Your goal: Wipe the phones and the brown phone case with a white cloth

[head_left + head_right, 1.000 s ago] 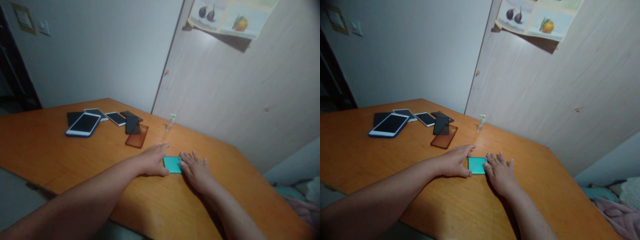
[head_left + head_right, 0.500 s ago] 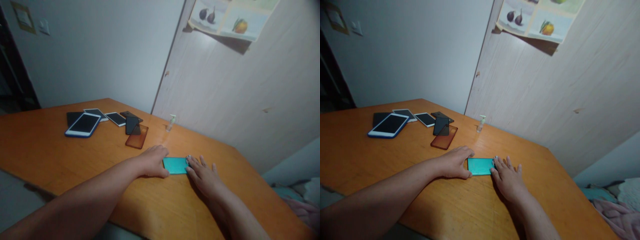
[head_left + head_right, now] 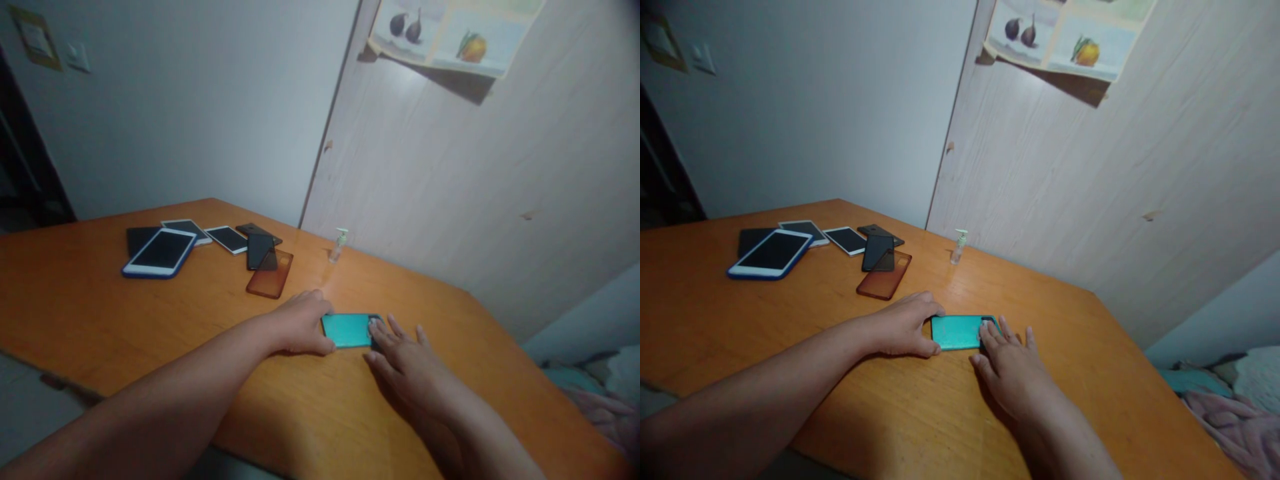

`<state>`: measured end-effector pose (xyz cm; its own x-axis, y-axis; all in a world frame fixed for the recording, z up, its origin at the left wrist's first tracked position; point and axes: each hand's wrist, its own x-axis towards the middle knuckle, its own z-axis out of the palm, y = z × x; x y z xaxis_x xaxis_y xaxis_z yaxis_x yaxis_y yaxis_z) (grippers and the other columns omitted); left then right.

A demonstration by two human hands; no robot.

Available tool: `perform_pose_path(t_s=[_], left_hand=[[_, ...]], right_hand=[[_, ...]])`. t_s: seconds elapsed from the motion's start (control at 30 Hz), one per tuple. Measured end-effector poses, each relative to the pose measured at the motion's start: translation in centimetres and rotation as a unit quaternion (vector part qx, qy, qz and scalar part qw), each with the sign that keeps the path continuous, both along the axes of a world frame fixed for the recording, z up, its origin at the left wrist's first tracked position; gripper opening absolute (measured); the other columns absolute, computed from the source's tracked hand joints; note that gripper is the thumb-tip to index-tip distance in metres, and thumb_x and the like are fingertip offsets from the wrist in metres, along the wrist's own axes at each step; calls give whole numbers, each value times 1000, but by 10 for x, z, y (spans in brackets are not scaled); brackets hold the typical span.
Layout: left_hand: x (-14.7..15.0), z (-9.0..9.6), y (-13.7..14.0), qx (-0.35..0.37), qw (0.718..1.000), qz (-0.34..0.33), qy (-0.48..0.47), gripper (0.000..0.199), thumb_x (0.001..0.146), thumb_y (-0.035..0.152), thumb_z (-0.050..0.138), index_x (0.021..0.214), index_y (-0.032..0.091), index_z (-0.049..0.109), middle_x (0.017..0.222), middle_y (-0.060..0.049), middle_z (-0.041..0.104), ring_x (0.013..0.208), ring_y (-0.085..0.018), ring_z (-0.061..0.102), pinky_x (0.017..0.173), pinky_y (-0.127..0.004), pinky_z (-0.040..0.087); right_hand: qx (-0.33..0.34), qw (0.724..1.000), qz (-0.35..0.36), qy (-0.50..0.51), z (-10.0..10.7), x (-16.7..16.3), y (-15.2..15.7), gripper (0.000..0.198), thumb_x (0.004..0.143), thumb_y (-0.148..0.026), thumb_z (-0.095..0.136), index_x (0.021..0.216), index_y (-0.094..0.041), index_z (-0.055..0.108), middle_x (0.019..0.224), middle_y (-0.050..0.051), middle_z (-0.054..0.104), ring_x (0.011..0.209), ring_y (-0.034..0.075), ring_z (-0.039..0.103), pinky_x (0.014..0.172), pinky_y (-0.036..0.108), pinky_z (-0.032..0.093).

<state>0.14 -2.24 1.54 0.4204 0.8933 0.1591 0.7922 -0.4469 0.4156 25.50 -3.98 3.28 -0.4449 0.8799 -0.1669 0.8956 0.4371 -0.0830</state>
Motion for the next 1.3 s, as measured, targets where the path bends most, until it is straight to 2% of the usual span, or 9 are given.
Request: perform_pose_path(t_s=[0.13,0.3,0.37,0.6,0.67,0.87,1.0,1.17,1.3], left_hand=[[0,-1,0,3,1000,-9,-5,51,66,52,73,109,25,68,101,-6,60,97,-26,58,84,-34,48],[-1,0,0,-4,1000,-7,-12,54,66,51,74,112,25,67,102,-6,59,97,-26,58,83,-33,48],[-2,0,0,-5,1000,-12,-13,54,66,52,73,112,24,67,103,-6,59,97,-26,58,84,-34,48],[-2,2,-1,-6,999,-34,2,47,66,48,71,106,24,68,101,-6,58,97,-26,57,83,-34,48],[-2,3,-1,-7,999,-31,1,46,66,46,70,107,25,67,101,-5,58,96,-26,57,84,-33,48],[-1,7,-3,-23,1000,-14,1,48,65,43,71,109,25,67,104,-5,57,96,-26,57,83,-33,48],[0,6,-3,-30,1000,-8,2,49,64,44,72,109,25,67,103,-5,58,97,-27,57,84,-34,48],[-1,3,-1,-17,1000,-16,-3,50,64,43,71,110,24,67,104,-6,58,97,-27,58,84,-34,48],[-1,4,-1,-24,1000,-20,-3,48,64,45,72,107,25,67,102,-5,59,97,-27,58,84,-34,48]], right_hand=[[-48,992,109,50,3,-9,-12,63,100,-57,34,156,-30,27,162,2,24,152,29,10,121,60,4],[7,1000,-26,10,0,8,3,59,100,-53,35,153,-27,37,159,7,32,150,37,15,115,72,4],[16,999,-32,3,-2,8,6,59,100,-50,36,153,-25,36,159,8,31,150,36,15,115,72,4],[-39,986,148,67,2,-28,-25,55,102,-47,33,156,-35,26,162,-3,25,152,27,11,121,60,4],[-35,989,129,60,3,-23,-23,55,102,-46,34,155,-34,29,161,-1,28,151,28,12,120,62,5],[31,999,-30,-15,5,15,1,47,101,-40,36,140,-24,56,148,11,51,145,37,31,114,72,12],[40,999,0,-10,9,2,-11,46,100,-38,38,137,-18,58,145,15,53,142,34,37,117,67,14],[-13,993,104,54,11,-10,-27,53,101,-45,35,149,-24,45,155,8,39,146,26,32,122,53,15],[19,999,6,27,8,7,-12,50,101,-43,36,142,-22,55,147,11,50,139,33,43,119,65,13]])
